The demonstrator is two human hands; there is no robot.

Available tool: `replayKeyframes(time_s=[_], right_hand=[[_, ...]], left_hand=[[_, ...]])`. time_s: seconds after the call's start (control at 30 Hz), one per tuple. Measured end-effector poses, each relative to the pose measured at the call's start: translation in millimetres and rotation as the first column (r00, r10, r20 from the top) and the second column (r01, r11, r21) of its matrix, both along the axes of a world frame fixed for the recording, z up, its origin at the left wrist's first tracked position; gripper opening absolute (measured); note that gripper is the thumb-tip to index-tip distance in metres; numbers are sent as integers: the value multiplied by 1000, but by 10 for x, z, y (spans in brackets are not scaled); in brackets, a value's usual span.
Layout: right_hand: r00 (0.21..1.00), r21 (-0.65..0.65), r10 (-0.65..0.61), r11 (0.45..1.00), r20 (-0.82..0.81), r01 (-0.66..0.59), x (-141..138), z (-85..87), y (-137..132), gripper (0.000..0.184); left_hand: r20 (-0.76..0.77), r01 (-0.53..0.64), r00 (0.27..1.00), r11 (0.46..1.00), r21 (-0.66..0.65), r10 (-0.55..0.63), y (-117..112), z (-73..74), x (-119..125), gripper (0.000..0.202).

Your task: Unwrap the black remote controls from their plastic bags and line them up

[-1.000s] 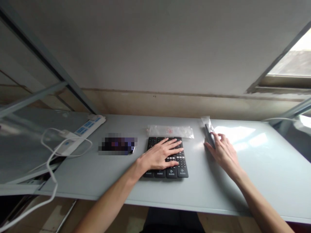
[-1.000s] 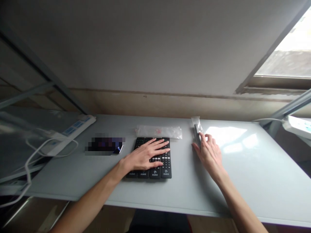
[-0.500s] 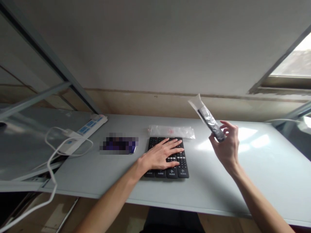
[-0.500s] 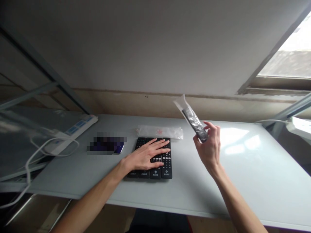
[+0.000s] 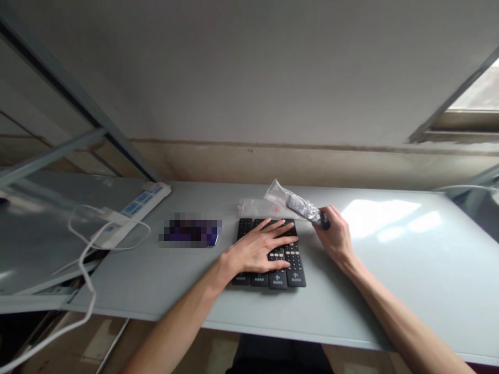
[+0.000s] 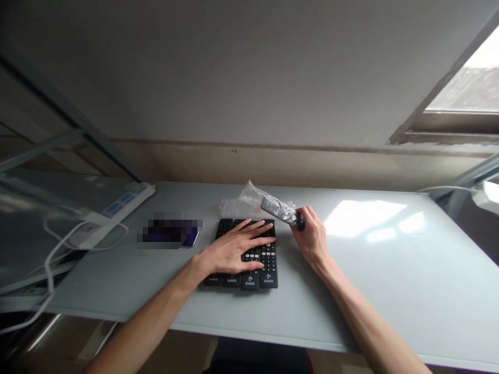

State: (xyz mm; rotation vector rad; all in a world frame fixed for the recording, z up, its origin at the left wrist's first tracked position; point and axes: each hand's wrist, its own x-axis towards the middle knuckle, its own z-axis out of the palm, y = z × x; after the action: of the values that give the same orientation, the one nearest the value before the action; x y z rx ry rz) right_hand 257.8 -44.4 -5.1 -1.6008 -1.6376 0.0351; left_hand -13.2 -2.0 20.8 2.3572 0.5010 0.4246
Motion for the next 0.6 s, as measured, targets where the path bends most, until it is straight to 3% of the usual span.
replayKeyframes(time_s=[0.17,0.33,0.6], right_hand=[[995,-17,51,998,-85,-53,-86,8,31,13],[994,-17,26,999,-102,-28,-57,-18,38,17],[992,-33,13,999,-123,-17,26,-40,65,15]], left_hand=[[-139,27,990,994,108,-12,-24,64,-7,68],[-287,53,958,976,211,10,-48,165,-14,62],[-294,44,956,983,178,11,-26,117,-11,60]])
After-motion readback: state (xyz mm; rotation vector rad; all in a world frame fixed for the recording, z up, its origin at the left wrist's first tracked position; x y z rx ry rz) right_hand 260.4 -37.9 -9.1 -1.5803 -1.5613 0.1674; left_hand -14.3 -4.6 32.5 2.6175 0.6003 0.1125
